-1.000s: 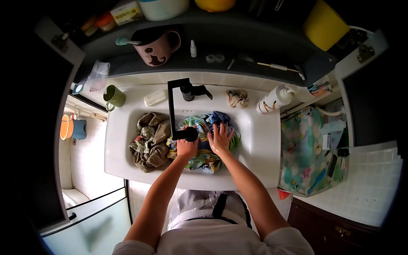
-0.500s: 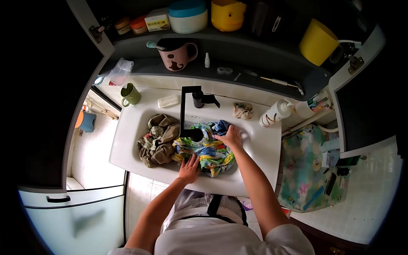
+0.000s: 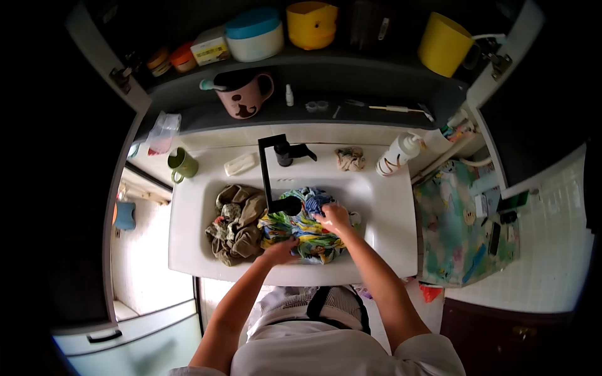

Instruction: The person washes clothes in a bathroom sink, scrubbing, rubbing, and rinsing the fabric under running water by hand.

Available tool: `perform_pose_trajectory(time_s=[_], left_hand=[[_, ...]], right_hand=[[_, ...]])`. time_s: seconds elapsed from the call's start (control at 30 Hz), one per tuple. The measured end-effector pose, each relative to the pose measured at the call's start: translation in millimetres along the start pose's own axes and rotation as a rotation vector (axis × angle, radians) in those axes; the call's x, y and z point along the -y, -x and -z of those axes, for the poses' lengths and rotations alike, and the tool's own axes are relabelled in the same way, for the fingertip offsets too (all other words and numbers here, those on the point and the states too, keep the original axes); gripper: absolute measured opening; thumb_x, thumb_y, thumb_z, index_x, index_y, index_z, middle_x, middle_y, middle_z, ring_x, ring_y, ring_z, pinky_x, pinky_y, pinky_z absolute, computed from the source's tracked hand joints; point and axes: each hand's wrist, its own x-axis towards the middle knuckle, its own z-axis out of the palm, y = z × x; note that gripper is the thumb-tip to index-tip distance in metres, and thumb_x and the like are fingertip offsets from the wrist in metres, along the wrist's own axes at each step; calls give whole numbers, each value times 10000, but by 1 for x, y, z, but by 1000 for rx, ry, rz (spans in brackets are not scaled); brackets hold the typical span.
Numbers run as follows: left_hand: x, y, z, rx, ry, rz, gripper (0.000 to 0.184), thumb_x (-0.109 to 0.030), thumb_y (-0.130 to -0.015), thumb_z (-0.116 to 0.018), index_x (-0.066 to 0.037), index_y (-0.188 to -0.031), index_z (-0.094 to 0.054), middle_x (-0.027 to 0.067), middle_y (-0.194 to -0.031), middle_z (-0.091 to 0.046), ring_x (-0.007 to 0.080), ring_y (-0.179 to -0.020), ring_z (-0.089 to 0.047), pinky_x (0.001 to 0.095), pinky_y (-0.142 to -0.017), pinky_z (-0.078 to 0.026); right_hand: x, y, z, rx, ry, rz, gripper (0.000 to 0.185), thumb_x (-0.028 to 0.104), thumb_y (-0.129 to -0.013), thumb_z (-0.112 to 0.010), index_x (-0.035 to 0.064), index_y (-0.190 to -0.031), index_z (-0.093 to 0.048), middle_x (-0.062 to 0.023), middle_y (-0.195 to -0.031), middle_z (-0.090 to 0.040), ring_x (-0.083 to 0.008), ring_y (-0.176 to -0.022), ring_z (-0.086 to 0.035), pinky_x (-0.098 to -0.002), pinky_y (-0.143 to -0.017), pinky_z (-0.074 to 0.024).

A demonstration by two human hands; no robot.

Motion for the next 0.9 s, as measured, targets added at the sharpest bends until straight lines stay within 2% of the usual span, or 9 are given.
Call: perform_pose_trajectory(time_s=[0.07,0.13,0.3,0.53,0.63,0.7,0.8,0.83,0.9], left_hand=[[2,-16,20,-332,86,-20,367,-425,-832,-604,-179,-1093,-683,173,-1000,-686,377,-934,-649,443,-795,-521],[-8,-25,54,-562,235,54,281,-319,-836,-622,-129,-1038,-670,170,-963,-670,374,-882,-636,472,-752,-512],[-19,-84,62,-894,-106,-604,393,-376,-866,-618,-87,-1132,-620,136,-1210,-617,328,-1181,-534,458,-1027,-404],[-66,-112,88,-177,34,-462,632,-531,-871,-556,-76,-1309,-540,152,-1359,-525,379,-1243,-481,481,-1071,-344],[-62,-119,60,-512,-74,-583,614,-546,-866,-562,-79,-1265,-582,168,-1340,-538,363,-1201,-514,452,-1050,-371],[-55,-123,51,-339,-127,-591,593,-551,-869,-558,-68,-1209,-616,173,-1296,-564,350,-1181,-531,434,-1037,-387],[-37,-120,45,-299,-91,-577,569,-549,-873,-554,-60,-1147,-652,169,-1218,-607,338,-1142,-559,418,-1011,-411],[-30,-118,44,-322,-59,-567,562,-547,-874,-554,-58,-1129,-662,165,-1189,-622,336,-1128,-568,414,-1001,-419],[-45,-72,66,-359,-28,-557,512,-529,-863,-578,-109,-1142,-667,130,-1120,-658,312,-1066,-605,390,-907,-477]], right_hand=[[15,19,-5,-160,-79,36,397,396,-758,-726,31,-653,-613,-170,-715,-616,-381,-716,-616,-492,-647,-489],[35,34,-1,-128,-64,74,320,308,-736,-744,38,-652,-593,-142,-740,-624,-359,-765,-619,-474,-674,-492],[79,69,-10,-96,-26,148,186,204,-725,-692,51,-663,-606,-123,-740,-629,-331,-768,-619,-452,-712,-498],[123,102,-24,-40,67,162,55,138,-660,-632,102,-676,-593,-65,-743,-605,-258,-793,-599,-397,-715,-464],[124,102,-25,7,105,173,86,154,-676,-640,98,-727,-599,-57,-781,-611,-246,-815,-599,-392,-702,-461],[124,98,-21,21,78,158,74,136,-692,-619,83,-717,-574,-58,-776,-603,-261,-799,-600,-393,-704,-466],[126,96,8,-1,-249,72,138,173,-749,-645,54,-783,-583,-70,-789,-603,-272,-821,-613,-400,-703,-481],[123,82,42,414,-442,-75,193,222,-819,-665,45,-859,-601,-66,-821,-614,-233,-837,-628,-368,-714,-497],[85,64,46,458,-1042,40,199,248,-915,-612,54,-934,-652,-29,-882,-664,-130,-762,-621,-266,-679,-496]])
